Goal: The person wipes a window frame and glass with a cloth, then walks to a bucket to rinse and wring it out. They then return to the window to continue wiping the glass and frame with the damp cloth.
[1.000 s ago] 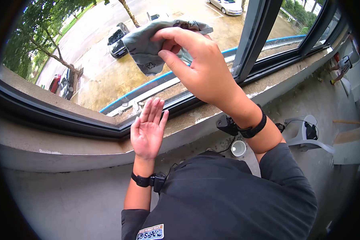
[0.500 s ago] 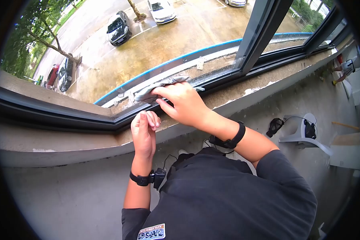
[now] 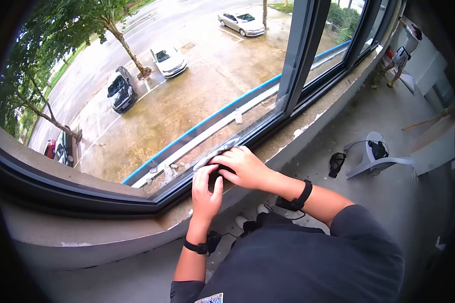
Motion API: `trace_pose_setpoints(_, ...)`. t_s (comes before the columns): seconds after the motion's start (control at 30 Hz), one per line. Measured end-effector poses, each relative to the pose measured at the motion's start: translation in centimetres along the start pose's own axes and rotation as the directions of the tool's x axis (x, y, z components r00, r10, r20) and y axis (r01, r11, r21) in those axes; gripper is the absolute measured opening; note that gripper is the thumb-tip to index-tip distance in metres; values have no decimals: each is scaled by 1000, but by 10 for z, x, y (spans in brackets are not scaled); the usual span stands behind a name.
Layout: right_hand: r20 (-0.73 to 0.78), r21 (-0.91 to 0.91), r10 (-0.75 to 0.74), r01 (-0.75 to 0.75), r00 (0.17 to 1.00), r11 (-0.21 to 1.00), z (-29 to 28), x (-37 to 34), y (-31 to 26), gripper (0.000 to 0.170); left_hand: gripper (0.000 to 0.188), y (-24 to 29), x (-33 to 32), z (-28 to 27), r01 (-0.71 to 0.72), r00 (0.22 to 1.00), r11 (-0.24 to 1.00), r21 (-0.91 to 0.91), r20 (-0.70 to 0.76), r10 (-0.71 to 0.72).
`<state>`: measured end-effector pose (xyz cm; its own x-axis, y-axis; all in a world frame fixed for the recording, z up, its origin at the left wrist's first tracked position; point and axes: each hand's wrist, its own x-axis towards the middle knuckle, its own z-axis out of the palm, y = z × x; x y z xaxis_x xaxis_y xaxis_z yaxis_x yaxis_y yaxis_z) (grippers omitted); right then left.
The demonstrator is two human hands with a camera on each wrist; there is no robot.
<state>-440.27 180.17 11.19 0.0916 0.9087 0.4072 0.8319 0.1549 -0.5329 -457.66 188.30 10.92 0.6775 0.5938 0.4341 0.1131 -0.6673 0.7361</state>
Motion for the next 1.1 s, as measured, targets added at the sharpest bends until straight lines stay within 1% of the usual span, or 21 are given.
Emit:
trace_pose_setpoints(0.07,-39,30,12,-11,999,999,0,-4,1,35,35,2,1,1,-16,999,1000,2,42,16)
trace_pose_setpoints(0.1,-83,14,0,1,997,1000,1,-5,2,34,43,3,1,3,-23,997,1000,17,67,22)
trace_pose_setpoints(0.13,-74,5,19,-19,997,1000,-1,-6,2,34,49,3,1,4,-68,995,998,16,77,67)
trace_pose_setpoints(0.2,-57,-30,23,-25,998,999,-1,-5,9,33,54,4,3,4,-115,985,993,11,132,112)
trace_pose_setpoints(0.23,-68,-30,35,-37,997,999,-1,-6,10,33,54,3,4,4,-122,982,993,8,146,119)
trace_pose_setpoints(0.3,-41,-25,43,-44,998,999,-3,-7,12,31,57,0,5,6,-139,973,985,98,201,117)
trace_pose_setpoints(0.4,-84,20,41,-40,996,999,-1,-11,22,29,57,2,9,10,-142,964,985,99,239,115)
trace_pose_setpoints(0.53,-83,40,21,-17,996,999,-16,-14,39,27,60,11,21,25,-143,951,986,88,289,112)
trace_pose_setpoints(0.63,-64,32,-10,12,998,999,-32,-11,52,25,64,19,28,43,-129,958,985,114,271,95)
trace_pose_setpoints(0.73,-99,61,-72,78,992,995,-46,-7,59,23,67,29,34,54,-112,967,987,117,240,81)
trace_pose_setpoints(0.8,-97,29,-98,101,990,994,-56,-2,62,22,66,39,40,57,-27,982,997,68,191,13)
trace_pose_setpoints(0.83,-133,13,-142,145,981,989,-62,1,63,22,66,41,43,57,-21,982,996,83,186,5)
trace_pose_setpoints(0.87,-134,26,-149,154,980,988,-69,5,62,22,64,42,46,58,-40,990,999,34,138,35)
trace_pose_setpoints(0.93,-239,38,-213,228,948,973,-88,16,57,22,59,48,54,59,-86,995,994,-63,41,89)
trace_pose_setpoints(1.0,-253,67,-240,264,937,962,-110,27,49,24,57,63,68,55,-151,988,980,-128,-56,145)
trace_pose_setpoints(1.03,-285,63,-268,297,920,953,-120,33,44,24,57,72,76,52,-165,985,981,-103,-73,158)
trace_pose_setpoints(1.1,-335,65,-318,358,887,931,-139,46,38,25,66,86,89,46,-198,977,978,-63,-96,191)
